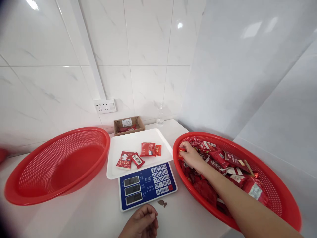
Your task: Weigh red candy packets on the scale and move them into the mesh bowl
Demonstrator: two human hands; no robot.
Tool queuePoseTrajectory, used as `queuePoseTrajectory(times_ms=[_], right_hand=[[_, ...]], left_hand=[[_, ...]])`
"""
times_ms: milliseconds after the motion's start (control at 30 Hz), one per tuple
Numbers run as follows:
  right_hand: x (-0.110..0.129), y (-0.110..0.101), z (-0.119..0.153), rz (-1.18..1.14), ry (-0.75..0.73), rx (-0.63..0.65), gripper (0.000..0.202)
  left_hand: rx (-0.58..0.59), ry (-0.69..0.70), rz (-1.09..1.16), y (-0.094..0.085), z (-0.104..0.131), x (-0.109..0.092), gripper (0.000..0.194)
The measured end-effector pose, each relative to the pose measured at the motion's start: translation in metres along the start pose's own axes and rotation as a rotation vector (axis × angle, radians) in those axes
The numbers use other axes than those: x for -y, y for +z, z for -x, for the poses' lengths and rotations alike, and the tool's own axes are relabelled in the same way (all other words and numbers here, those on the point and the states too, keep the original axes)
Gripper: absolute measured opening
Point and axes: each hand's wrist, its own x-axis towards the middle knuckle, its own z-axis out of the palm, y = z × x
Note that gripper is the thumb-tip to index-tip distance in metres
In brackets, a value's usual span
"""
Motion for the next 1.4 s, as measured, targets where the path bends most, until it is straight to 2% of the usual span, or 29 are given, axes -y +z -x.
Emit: queuePoseTrajectory(times_ms=[100, 433, 633, 733, 867, 933, 1000, 1167, 1300, 1400], right_hand=[[0.004, -0.001, 0.000, 0.038, -0.012, -0.034, 0.010], [-0.004, -0.007, -0.007, 0.252, -0.018, -0.016, 0.017], [0.001, -0.011, -0.005, 0.277, -0.091, -0.036, 0.026], [0.017, -0.011, 0.001, 0.176, -0.093, -0.062, 0.034], [0.036, -0.006, 0.011, -0.130, -0.046, 0.092, 0.057], [0.039, -0.004, 0.014, -0.165, -0.027, 0.128, 0.064], [0.036, -0.004, 0.014, -0.125, -0.056, 0.094, 0.062], [0.022, -0.012, 0.006, 0.086, -0.146, 0.005, 0.037], [0.012, -0.018, 0.002, 0.262, -0.127, 0.029, 0.027], [0.007, -0.018, 0.003, 0.383, -0.093, 0.078, 0.034]], left_hand=[[0.003, 0.003, -0.002, 0.000, -0.001, 0.000, 0.055], [0.045, 0.019, -0.038, -0.005, -0.001, 0.000, 0.052], [0.031, 0.011, -0.041, -0.003, 0.000, -0.001, 0.052], [0.019, 0.012, -0.043, -0.001, 0.001, -0.002, 0.054], [0.030, 0.033, -0.042, 0.001, 0.004, -0.005, 0.053], [0.031, 0.034, -0.044, 0.002, 0.005, -0.006, 0.053], [0.036, 0.037, -0.044, 0.002, 0.006, -0.007, 0.052], [0.052, 0.050, -0.047, 0.000, 0.003, -0.004, 0.050], [0.010, 0.044, -0.028, 0.003, 0.001, -0.002, 0.056], [-0.060, 0.042, 0.007, 0.008, 0.003, -0.001, 0.057]])
